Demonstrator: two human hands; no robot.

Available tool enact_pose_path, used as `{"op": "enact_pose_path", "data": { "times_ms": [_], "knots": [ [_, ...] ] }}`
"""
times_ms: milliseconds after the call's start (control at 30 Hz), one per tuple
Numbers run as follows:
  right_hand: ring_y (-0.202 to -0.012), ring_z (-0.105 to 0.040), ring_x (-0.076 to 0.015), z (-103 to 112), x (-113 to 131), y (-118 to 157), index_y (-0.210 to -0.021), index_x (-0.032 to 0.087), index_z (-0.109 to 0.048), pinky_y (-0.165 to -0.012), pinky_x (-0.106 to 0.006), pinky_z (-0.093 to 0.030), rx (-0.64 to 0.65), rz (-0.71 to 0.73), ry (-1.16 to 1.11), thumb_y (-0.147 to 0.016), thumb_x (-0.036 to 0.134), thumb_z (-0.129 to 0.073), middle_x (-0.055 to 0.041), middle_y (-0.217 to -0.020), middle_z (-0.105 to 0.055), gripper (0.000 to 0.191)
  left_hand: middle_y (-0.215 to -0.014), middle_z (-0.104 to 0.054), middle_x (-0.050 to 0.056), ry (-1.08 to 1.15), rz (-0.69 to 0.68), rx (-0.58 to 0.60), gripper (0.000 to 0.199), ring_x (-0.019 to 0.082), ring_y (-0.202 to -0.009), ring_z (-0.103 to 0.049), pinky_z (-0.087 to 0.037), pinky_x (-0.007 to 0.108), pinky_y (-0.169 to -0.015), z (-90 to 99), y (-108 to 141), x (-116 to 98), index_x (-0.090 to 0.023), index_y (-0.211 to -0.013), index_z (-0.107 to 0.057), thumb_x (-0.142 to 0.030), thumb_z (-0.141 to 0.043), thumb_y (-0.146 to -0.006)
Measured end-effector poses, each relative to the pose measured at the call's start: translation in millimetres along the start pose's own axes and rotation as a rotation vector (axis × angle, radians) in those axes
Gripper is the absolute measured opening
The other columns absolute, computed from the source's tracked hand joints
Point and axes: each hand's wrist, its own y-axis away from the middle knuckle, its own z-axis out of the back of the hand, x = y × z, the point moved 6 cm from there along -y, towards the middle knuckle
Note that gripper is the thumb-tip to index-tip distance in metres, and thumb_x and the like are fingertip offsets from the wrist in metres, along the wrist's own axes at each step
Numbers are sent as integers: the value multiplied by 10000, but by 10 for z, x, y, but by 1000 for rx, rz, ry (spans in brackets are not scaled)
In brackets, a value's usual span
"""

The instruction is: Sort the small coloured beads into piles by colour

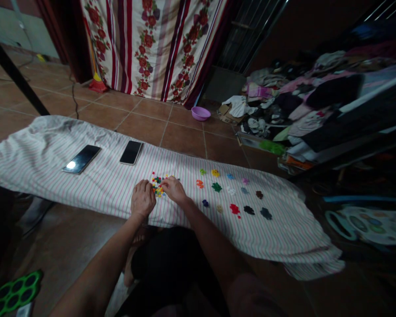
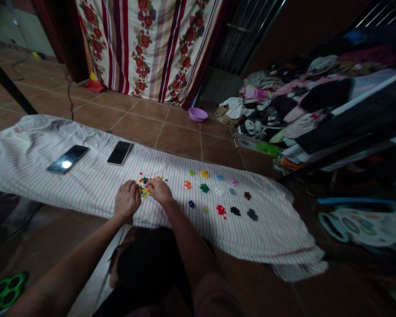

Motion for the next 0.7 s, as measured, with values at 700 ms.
{"op": "enact_pose_path", "data": {
  "times_ms": [700],
  "knots": [
    [-1011, -596, -181, -53, 356, -13, -1055, 187, -664, -857, -267, -436, 244, -40, 336, -954, 224, -477, -91, -1066, -649, 215, -1103, -614, 156, -7, -21, -23, 245, 267, -1106, -542, -426, 427, -970, -23, 1, 4, -149, -1008, -594, -215, -381, -907]
  ]
}}
